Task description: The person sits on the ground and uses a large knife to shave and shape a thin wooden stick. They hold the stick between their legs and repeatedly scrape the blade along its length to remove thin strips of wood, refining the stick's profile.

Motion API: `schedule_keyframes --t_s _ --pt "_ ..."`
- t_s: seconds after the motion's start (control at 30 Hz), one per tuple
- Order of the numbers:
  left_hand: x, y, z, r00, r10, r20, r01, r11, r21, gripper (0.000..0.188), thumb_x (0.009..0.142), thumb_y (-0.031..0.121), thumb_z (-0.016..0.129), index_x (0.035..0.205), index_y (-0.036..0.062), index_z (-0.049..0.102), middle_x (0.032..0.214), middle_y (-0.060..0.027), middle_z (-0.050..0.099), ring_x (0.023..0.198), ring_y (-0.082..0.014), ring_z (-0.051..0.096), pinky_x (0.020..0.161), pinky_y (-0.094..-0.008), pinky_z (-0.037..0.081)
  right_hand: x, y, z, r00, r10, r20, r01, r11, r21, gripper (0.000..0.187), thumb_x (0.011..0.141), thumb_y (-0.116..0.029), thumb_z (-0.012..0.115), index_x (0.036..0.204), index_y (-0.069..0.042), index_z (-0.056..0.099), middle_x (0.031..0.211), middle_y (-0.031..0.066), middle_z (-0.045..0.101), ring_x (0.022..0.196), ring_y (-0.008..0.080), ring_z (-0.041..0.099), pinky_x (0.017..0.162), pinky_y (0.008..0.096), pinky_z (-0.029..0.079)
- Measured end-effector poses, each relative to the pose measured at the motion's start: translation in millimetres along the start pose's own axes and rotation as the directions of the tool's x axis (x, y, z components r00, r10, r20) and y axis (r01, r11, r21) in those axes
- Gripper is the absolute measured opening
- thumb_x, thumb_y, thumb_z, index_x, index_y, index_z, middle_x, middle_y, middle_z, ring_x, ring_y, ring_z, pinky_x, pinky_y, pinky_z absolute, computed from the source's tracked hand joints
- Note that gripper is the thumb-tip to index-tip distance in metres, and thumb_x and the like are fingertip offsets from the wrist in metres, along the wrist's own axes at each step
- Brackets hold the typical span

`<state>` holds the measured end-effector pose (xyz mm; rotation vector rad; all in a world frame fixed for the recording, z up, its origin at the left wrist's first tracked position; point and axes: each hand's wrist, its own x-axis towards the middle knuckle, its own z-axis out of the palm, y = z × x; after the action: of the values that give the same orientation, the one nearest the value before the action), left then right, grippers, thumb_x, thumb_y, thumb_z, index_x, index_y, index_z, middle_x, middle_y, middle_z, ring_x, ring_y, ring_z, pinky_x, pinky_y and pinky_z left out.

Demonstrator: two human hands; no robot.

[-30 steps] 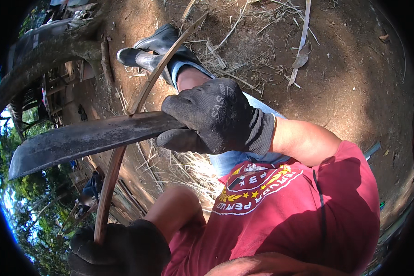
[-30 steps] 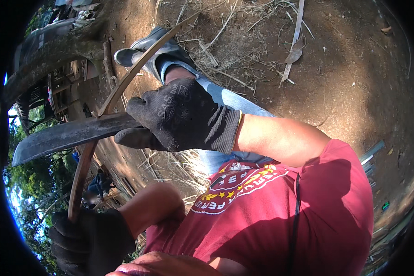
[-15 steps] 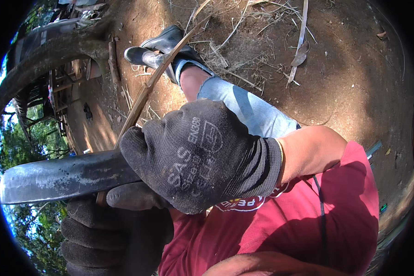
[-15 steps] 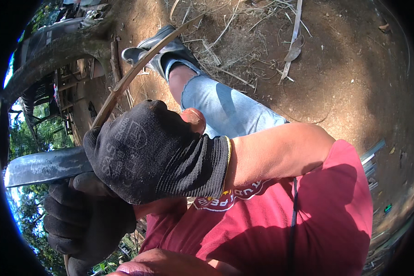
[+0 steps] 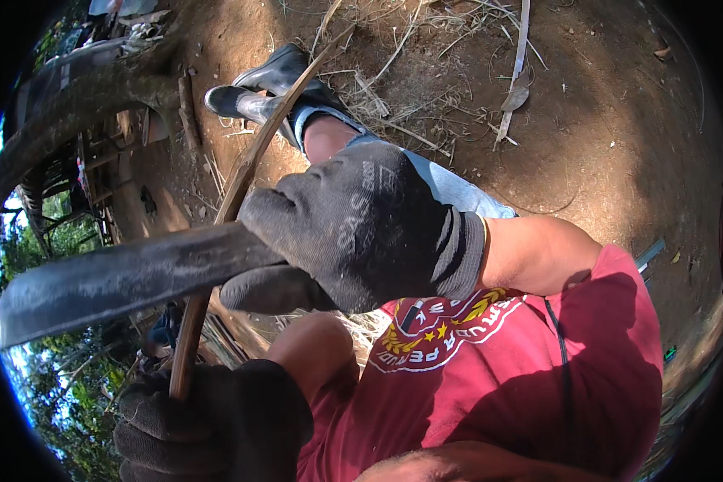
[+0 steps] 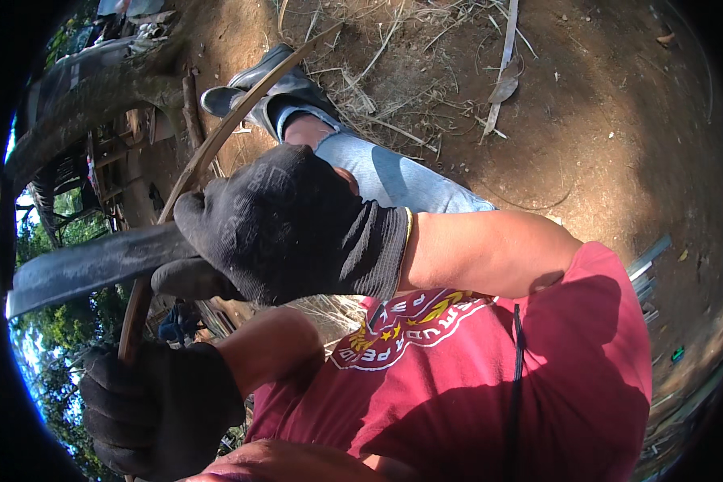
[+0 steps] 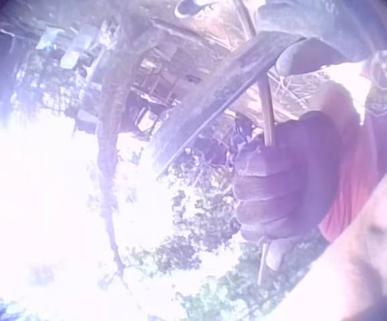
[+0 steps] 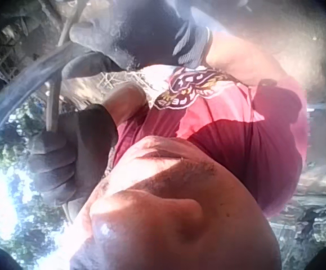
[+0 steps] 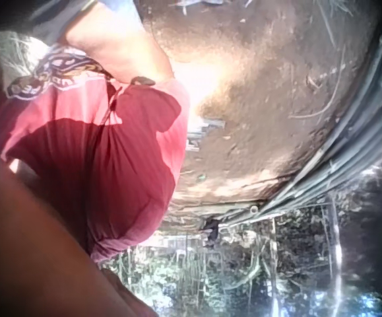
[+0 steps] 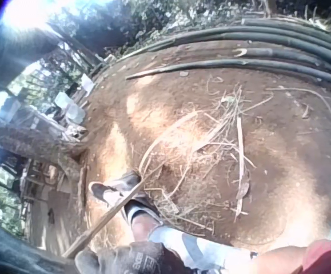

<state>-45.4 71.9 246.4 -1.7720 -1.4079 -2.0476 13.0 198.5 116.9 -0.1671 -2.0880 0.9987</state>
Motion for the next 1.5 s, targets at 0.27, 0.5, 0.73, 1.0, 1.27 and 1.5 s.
schedule_keyframes --t_s 0.27,0.5,0.73,1.0,1.27,1.5 --pt "-4.2 -3.5 1.1 1.000 0.013 -0.018 -0.013 1.000 -0.001 0.031 0.089 0.032 0.053 0.063 0.0213 0.041 0.064 0.0067 0.032 0.058 -0.0113 0.032 0.059 -0.0311 0.025 -11.4 16.6 6.0 0.985 0.156 0.069 -0.158 0.987 0.022 0.042 0.089 -0.052 0.066 0.082 -0.011 0.063 0.059 0.0117 0.056 0.052 0.0317 0.060 0.050 0.0424 0.047" --pt "-2.4 5.1 3.0 1.000 0.013 -0.003 -0.013 1.000 0.000 0.031 0.089 0.032 0.053 0.062 0.0214 0.041 0.063 0.0066 0.031 0.058 -0.0114 0.032 0.059 -0.0315 0.025 -16.8 8.7 6.7 0.999 0.003 -0.045 0.000 0.998 0.059 0.043 0.095 -0.046 0.056 0.088 -0.004 0.060 0.058 0.0104 0.058 0.049 0.0260 0.061 0.041 0.0399 0.042" --pt "-7.2 8.2 0.7 1.000 0.018 -0.007 -0.017 1.000 0.013 0.032 0.088 0.033 0.053 0.062 0.0215 0.040 0.063 0.0066 0.031 0.058 -0.0115 0.032 0.059 -0.0319 0.025 -13.8 -9.3 -1.1 0.997 0.071 -0.032 -0.070 0.997 0.007 0.045 0.094 -0.052 0.058 0.077 -0.010 0.061 0.056 0.0094 0.054 0.049 0.0291 0.059 0.046 0.0437 0.046" --pt "-9.4 12.8 6.6 0.998 0.032 -0.052 -0.029 0.998 0.059 0.034 0.088 0.039 0.051 0.061 0.0212 0.039 0.062 0.0059 0.030 0.058 -0.0130 0.032 0.059 -0.0345 0.026 -18.9 -18.3 -11.8 0.999 -0.045 0.025 0.048 0.993 -0.105 0.029 0.088 -0.032 0.060 0.094 -0.004 0.060 0.059 0.0098 0.055 0.051 0.0262 0.061 0.044 0.0413 0.046" --pt "-9.7 12.4 4.2 0.998 0.021 -0.053 -0.018 0.999 0.045 0.036 0.088 0.040 0.050 0.060 0.0208 0.039 0.061 0.0056 0.030 0.057 -0.0136 0.031 0.058 -0.0355 0.026 -31.9 13.5 6.9 0.991 0.133 0.004 -0.133 0.991 -0.011 0.039 0.091 -0.045 0.064 0.078 -0.009 0.060 0.058 0.0126 0.057 0.051 0.0303 0.061 0.046 0.0416 0.048" --pt "-8.1 7.7 5.0 0.995 0.052 -0.088 -0.052 0.999 0.000 0.040 0.089 0.044 0.049 0.059 0.0201 0.039 0.060 0.0052 0.030 0.055 -0.0138 0.030 0.057 -0.0360 0.025 -49.4 95.3 20.1 0.922 0.367 0.126 -0.371 0.928 0.012 0.049 0.098 -0.049 0.047 0.099 -0.003 0.066 0.078 0.0191 0.068 0.072 0.0318 0.069 0.057 0.0440 0.051"
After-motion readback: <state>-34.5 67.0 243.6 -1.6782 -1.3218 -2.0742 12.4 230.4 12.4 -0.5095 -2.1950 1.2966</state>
